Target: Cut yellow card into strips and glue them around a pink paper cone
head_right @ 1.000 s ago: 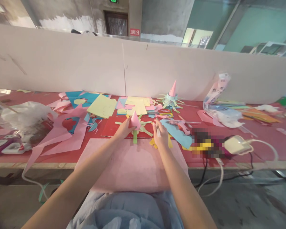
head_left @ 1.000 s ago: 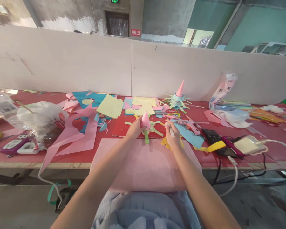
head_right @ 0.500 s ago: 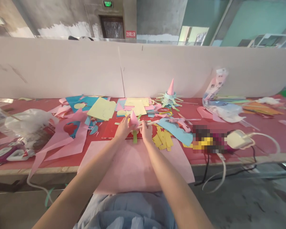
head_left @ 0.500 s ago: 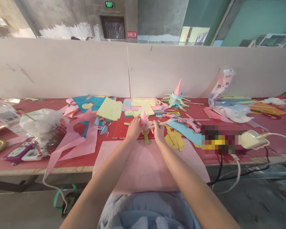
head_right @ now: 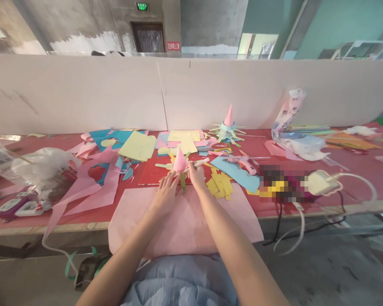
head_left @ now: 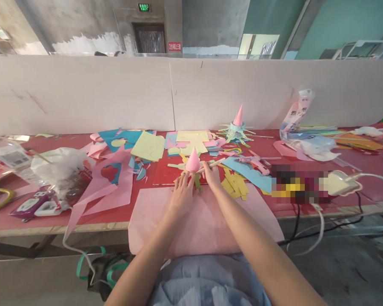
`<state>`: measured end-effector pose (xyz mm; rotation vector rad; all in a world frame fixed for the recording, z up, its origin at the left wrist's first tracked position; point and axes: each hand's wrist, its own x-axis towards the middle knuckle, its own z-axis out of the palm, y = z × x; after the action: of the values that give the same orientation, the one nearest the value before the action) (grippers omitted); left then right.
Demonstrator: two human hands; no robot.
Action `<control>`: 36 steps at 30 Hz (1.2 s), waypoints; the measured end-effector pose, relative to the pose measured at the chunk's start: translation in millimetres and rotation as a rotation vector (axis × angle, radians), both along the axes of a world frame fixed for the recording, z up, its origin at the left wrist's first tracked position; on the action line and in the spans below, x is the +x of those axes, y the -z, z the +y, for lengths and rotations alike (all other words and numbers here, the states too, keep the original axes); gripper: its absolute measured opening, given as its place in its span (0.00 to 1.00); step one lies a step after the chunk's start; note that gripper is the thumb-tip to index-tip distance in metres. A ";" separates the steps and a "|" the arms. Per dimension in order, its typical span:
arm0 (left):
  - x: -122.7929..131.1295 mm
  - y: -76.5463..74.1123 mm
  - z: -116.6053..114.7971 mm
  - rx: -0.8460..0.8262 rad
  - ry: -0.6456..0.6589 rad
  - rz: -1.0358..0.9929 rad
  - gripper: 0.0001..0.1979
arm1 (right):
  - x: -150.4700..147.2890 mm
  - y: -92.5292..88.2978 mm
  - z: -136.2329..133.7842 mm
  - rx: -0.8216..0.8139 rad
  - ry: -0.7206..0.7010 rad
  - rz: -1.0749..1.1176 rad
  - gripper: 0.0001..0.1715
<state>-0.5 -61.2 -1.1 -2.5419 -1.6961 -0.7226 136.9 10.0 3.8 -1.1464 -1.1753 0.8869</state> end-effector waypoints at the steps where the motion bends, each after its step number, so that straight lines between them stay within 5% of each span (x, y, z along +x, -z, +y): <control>1: 0.3 2.3 -1.0 0.003 -0.012 0.035 0.23 | 0.7 1.1 0.6 0.007 -0.003 -0.010 0.20; 10: -2.1 9.0 -3.6 -0.033 -0.064 0.143 0.24 | -0.2 4.0 -0.7 0.145 0.039 -0.036 0.17; 21: -3.5 5.6 -9.2 -0.013 -0.024 0.123 0.24 | -1.5 1.5 -4.2 0.109 -0.137 -0.108 0.17; 36: -3.7 9.2 -8.8 -0.041 -0.052 0.134 0.24 | -3.8 1.1 -4.1 0.117 -0.043 -0.219 0.16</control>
<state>-4.3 -70.0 -10.3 -2.4989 -1.7429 -0.5075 133.1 5.9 2.7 -1.1466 -1.4162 0.7273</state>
